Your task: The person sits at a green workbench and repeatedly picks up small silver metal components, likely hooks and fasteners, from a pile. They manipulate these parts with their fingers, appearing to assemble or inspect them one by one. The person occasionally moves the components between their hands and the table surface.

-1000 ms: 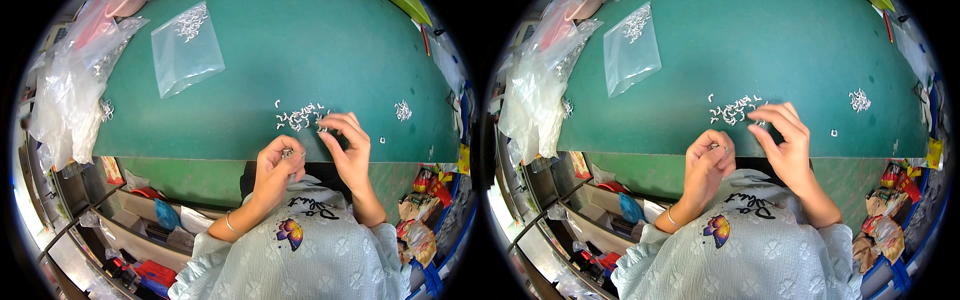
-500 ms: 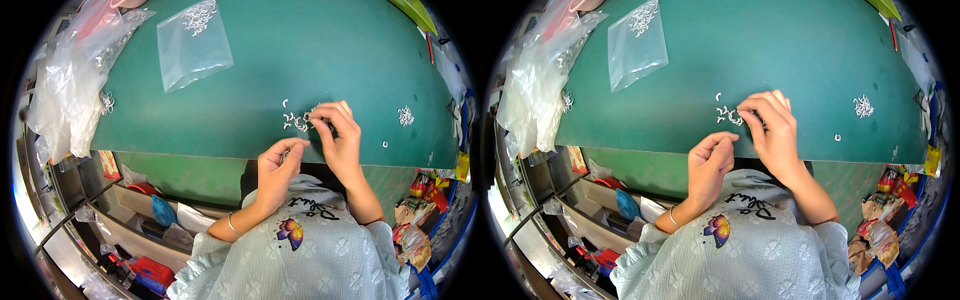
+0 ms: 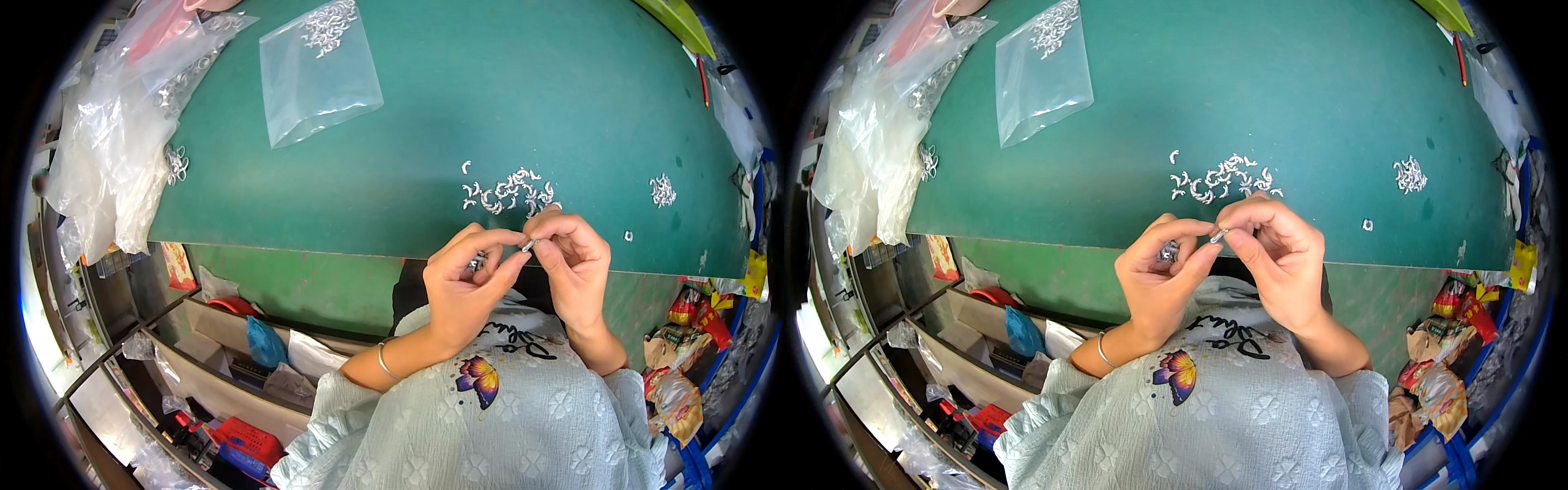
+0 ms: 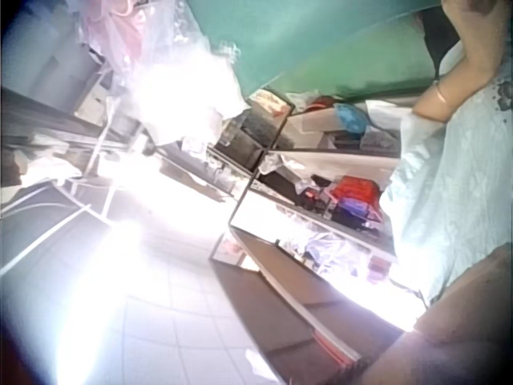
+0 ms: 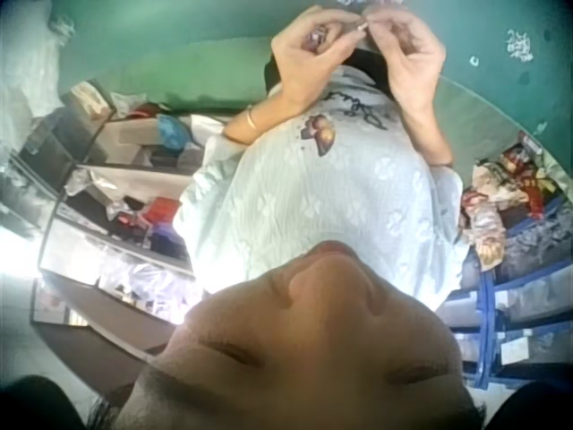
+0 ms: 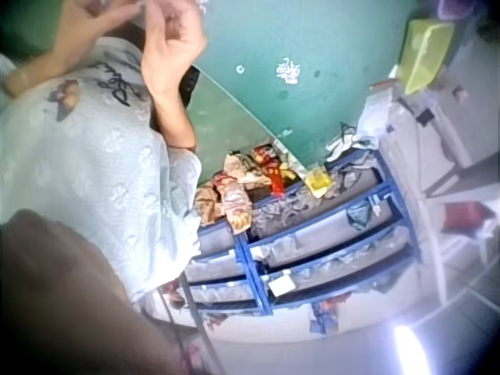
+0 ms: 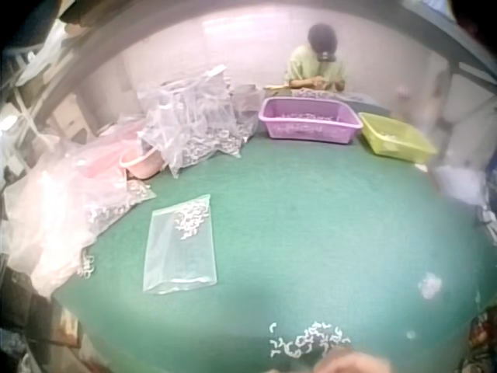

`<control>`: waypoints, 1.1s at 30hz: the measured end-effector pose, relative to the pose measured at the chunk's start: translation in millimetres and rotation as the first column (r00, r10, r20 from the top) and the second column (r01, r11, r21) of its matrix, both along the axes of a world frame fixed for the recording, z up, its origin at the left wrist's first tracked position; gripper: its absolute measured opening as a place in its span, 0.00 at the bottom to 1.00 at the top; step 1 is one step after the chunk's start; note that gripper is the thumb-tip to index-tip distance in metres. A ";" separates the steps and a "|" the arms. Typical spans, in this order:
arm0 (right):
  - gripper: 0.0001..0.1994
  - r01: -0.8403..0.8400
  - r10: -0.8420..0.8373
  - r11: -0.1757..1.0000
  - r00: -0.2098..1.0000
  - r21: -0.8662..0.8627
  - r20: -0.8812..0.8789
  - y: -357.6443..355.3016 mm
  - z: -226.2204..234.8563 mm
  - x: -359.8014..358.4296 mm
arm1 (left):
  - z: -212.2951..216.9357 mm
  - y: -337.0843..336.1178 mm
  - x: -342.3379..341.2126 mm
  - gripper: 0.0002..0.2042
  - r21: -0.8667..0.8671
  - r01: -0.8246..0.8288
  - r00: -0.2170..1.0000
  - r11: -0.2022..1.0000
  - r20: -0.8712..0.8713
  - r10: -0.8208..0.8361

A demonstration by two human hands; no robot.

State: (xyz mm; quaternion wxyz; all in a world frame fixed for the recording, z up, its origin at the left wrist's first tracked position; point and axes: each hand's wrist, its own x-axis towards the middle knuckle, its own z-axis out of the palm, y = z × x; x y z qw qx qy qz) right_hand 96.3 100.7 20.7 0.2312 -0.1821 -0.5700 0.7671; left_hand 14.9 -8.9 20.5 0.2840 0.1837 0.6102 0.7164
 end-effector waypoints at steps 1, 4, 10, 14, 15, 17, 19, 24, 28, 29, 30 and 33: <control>0.04 0.018 -0.018 0.999 1.000 0.042 0.004 -0.5 0.2 0.0 | 0.3 -0.9 -0.3 0.12 0.000 0.011 1.000 1.000 -0.015 -0.011; 0.04 0.032 -0.039 0.982 0.999 0.185 0.036 -1.1 0.7 0.2 | 3.4 -2.0 -1.5 0.10 -0.046 0.038 0.997 0.998 -0.069 -0.041; 0.03 -0.117 0.053 0.952 0.973 0.282 0.224 8.2 1.5 4.0 | -7.6 -6.3 -12.4 0.02 0.265 0.145 0.550 0.953 0.780 -0.300; 0.04 -0.027 -0.148 0.869 0.939 0.495 0.311 15.9 -0.6 -4.5 | -9.9 -7.0 -15.2 0.04 0.367 0.096 0.414 0.925 0.830 -0.373; 0.06 -0.031 -0.215 0.755 0.932 0.655 0.291 18.7 -2.6 -9.8 | -10.1 -8.2 -15.6 0.04 0.370 0.098 0.449 0.924 0.812 -0.373; 0.10 -0.052 -0.273 0.564 0.930 0.824 0.245 22.4 -6.0 -18.2 | -10.8 -11.0 -16.2 0.04 0.377 0.104 0.516 0.920 0.771 -0.374; 0.13 -0.080 -0.260 0.464 0.940 0.882 0.222 21.1 -6.8 -25.1 | -9.9 -10.9 -14.2 0.05 0.290 0.070 0.602 0.954 0.751 -0.273; 0.14 -0.237 -0.163 0.337 0.938 0.911 0.305 11.8 -13.4 -36.2 | -12.0 -20.5 -15.5 0.12 0.100 0.087 0.721 0.991 0.680 -0.132; 0.10 -0.165 -0.153 0.270 0.965 0.949 0.212 13.3 -25.0 -36.2 | -10.0 -21.4 -15.0 0.11 0.057 0.050 0.770 0.997 0.633 -0.075; 0.10 -0.124 -0.162 0.310 0.970 0.943 0.181 13.5 -26.1 -36.5 | -10.4 -21.7 -14.7 0.10 0.067 0.046 0.772 0.997 0.630 -0.078; 0.09 -0.082 -0.172 0.349 0.974 0.934 0.150 13.6 -27.0 -36.7 | -11.2 -21.5 -14.0 0.09 0.059 0.038 0.786 0.998 0.615 -0.066; 0.08 0.007 -0.211 0.426 0.973 0.905 0.092 17.1 -24.5 -34.1 | -12.7 -17.6 -12.2 0.08 0.006 0.030 0.831 1.000 0.555 -0.028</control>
